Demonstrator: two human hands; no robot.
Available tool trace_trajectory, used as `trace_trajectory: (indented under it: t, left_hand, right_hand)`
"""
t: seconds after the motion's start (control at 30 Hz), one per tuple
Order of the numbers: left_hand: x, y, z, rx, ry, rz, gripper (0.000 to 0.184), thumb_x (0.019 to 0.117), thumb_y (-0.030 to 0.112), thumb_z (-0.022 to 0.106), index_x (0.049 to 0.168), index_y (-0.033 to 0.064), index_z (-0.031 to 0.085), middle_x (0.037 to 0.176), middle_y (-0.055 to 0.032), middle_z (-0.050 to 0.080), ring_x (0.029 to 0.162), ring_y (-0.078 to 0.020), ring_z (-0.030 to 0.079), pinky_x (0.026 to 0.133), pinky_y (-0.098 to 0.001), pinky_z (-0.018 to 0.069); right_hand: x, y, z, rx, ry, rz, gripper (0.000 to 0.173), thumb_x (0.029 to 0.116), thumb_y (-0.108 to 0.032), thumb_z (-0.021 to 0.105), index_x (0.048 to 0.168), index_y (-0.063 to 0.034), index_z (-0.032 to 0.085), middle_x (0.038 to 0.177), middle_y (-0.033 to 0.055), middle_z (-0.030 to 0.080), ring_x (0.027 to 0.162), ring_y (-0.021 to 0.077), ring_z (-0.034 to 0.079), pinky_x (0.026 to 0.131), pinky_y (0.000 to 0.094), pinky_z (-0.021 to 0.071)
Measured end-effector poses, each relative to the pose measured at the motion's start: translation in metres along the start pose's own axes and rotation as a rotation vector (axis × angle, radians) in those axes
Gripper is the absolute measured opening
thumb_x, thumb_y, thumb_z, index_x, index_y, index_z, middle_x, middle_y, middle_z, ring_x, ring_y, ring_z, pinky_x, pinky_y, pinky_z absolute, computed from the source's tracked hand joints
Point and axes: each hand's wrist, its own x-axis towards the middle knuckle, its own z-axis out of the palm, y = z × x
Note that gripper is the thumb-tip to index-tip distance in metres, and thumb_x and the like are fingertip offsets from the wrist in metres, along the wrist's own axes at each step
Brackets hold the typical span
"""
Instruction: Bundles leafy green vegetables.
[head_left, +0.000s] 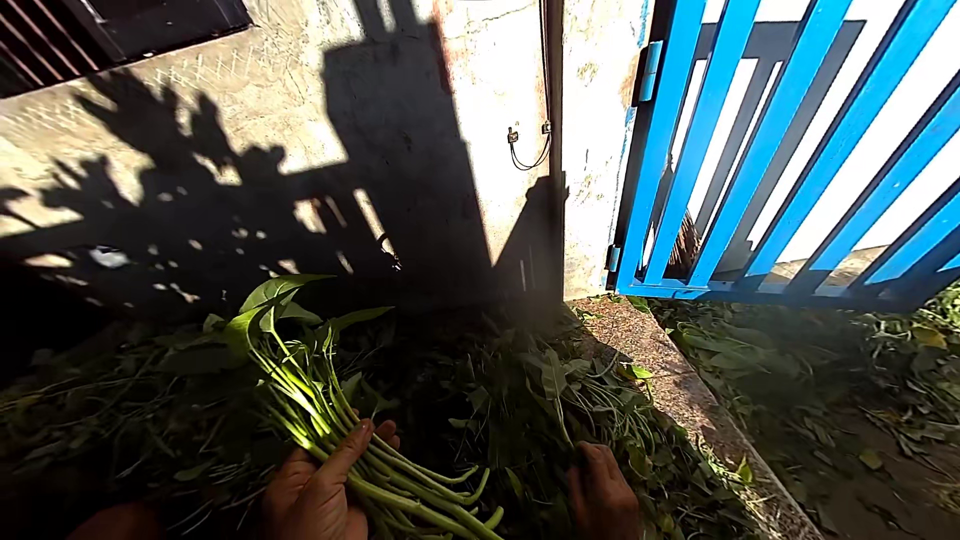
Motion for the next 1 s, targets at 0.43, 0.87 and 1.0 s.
trace_trajectory:
  t: [0.43,0.87,1.0]
  left_hand:
    - [-0.008,-0.006,-0.018,0.03,-0.083,-0.134,0.03,0.0909,-0.011,0.066,0.119,-0.0084,0.055,0.087,-0.022,0.071,0.07,-0.0318,0.073,0.063,-0.0455,0.0651]
    - [-0.005,-0.024,-0.02,0.109,-0.332,-0.172,0.037,0.0767,-0.013,0.078,0.11,-0.0107,0.062,0.087,-0.0233,0.072,0.072,-0.0313,0.073,0.066,-0.0434,0.0638]
    - [-0.002,-0.021,-0.022,0.064,-0.399,-0.155,0.041,0.0764,-0.011,0.079,0.112,-0.0123,0.059,0.087,-0.0261,0.071,0.068,-0.0337,0.072,0.063,-0.0452,0.0641]
  right_hand:
    - [-0.006,-0.063,-0.055,0.885,-0.145,0.25,0.029,0.1003,-0.001,0.059,0.127,0.009,0.06,0.109,0.012,0.072,0.099,0.0157,0.07,0.092,0.0339,0.0594]
    - [-0.026,-0.094,-0.047,0.626,-0.293,-0.287,0.02,0.0992,-0.013,0.065,0.115,-0.0072,0.075,0.112,0.0121,0.074,0.112,0.0265,0.069,0.116,0.0596,0.038]
    - [-0.032,-0.101,-0.045,0.529,-0.276,-0.329,0.019,0.1002,-0.015,0.064,0.114,-0.0097,0.076,0.11,0.0109,0.074,0.109,0.0252,0.07,0.114,0.0577,0.0409]
